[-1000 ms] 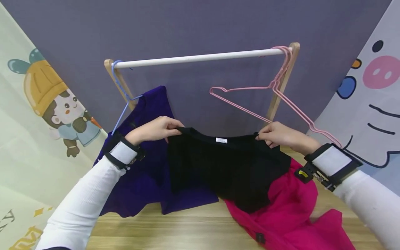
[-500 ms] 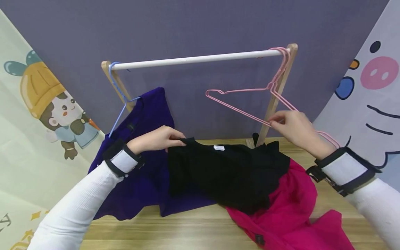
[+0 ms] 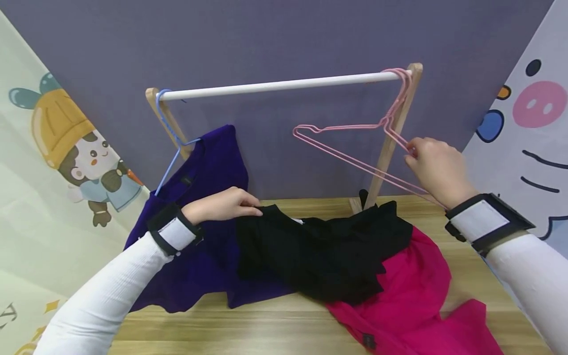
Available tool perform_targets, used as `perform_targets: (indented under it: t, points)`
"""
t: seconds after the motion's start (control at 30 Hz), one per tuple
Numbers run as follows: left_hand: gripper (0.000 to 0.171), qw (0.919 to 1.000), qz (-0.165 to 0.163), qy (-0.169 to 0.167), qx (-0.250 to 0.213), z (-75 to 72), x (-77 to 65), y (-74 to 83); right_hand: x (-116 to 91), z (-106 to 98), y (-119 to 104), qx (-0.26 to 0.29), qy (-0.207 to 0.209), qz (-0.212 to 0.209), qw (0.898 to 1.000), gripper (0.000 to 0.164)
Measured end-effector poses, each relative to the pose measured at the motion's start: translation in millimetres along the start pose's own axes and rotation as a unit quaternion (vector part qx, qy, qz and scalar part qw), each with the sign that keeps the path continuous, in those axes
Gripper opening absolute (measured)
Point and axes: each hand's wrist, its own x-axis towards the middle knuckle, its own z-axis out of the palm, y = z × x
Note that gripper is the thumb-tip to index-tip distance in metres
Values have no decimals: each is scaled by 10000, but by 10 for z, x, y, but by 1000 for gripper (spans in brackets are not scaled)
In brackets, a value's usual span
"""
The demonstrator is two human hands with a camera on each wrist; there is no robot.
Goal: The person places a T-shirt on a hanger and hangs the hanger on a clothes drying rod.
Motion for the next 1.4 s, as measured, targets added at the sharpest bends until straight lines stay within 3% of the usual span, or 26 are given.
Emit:
perform_targets:
  t: [0.17,0.33,0.5,0.63,0.73,0.8,0.97,1.2,1.4]
  points:
    - [20,9999,44,-108,-31,25,0,-25,103,41,-31,775,305,267,9962,21]
    - [18,9998,4,-176,-27,24,-15,-27,191,36,-111,1628,396,692,9834,27]
    - [17,9994,-134,-260,-166,23,-33,-42,244,5,-189,2144,530,965,9705,31]
    - [17,9990,-231,-278,-250,25,-52,-65,233,-62,-180,2694,421,1309,9532,37]
    - [17,9990,-264,-254,-274,23,-74,-81,184,-112,-137,3114,131,1515,9380,36]
    - [16,9989,-275,-247,-288,23,-86,-90,124,-142,-93,3215,-94,1586,9335,33]
    - [16,9985,-310,-277,-361,22,-106,-109,-74,-177,22,2879,-539,1596,9427,24]
    - [19,9980,-335,-343,-401,24,-121,-126,-294,-133,100,2203,-612,1001,9683,30]
    - [22,9972,-461,-377,-451,35,-140,-129,-374,-102,139,2224,-757,806,9687,22]
